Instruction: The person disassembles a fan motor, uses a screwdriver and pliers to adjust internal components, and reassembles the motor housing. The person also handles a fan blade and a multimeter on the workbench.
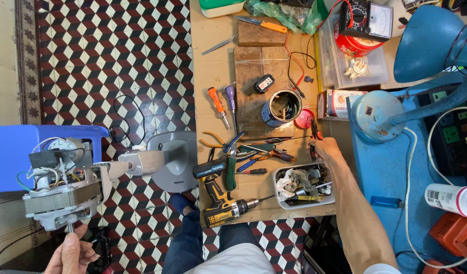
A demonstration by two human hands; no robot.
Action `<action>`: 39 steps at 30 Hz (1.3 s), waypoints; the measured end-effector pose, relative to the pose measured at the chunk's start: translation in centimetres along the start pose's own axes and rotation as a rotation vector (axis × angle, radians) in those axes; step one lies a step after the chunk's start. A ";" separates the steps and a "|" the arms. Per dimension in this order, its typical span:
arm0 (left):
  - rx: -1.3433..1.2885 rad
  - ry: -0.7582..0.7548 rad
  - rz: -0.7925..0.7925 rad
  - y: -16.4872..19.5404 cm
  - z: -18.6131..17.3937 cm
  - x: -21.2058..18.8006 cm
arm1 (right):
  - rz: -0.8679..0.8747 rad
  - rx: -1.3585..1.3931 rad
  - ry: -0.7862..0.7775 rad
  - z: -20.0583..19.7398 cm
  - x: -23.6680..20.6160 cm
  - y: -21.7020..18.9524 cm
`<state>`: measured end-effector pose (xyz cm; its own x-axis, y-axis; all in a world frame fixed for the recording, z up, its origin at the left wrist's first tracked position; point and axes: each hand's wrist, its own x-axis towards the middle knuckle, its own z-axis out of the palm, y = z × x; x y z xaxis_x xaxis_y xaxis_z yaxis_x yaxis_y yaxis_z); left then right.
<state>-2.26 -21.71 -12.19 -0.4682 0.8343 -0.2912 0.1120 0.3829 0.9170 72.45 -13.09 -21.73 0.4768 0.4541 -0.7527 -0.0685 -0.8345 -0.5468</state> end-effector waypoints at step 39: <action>-0.350 -0.058 -0.041 16.1 8.8 -2.8 | -0.108 -0.243 -0.243 18.8 -15.8 3.0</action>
<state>8.57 -14.40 1.04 -0.4147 0.8457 -0.3358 -0.2178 0.2660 0.9390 48.27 -16.91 -18.41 0.2457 0.5799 -0.7767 0.1948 -0.8145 -0.5465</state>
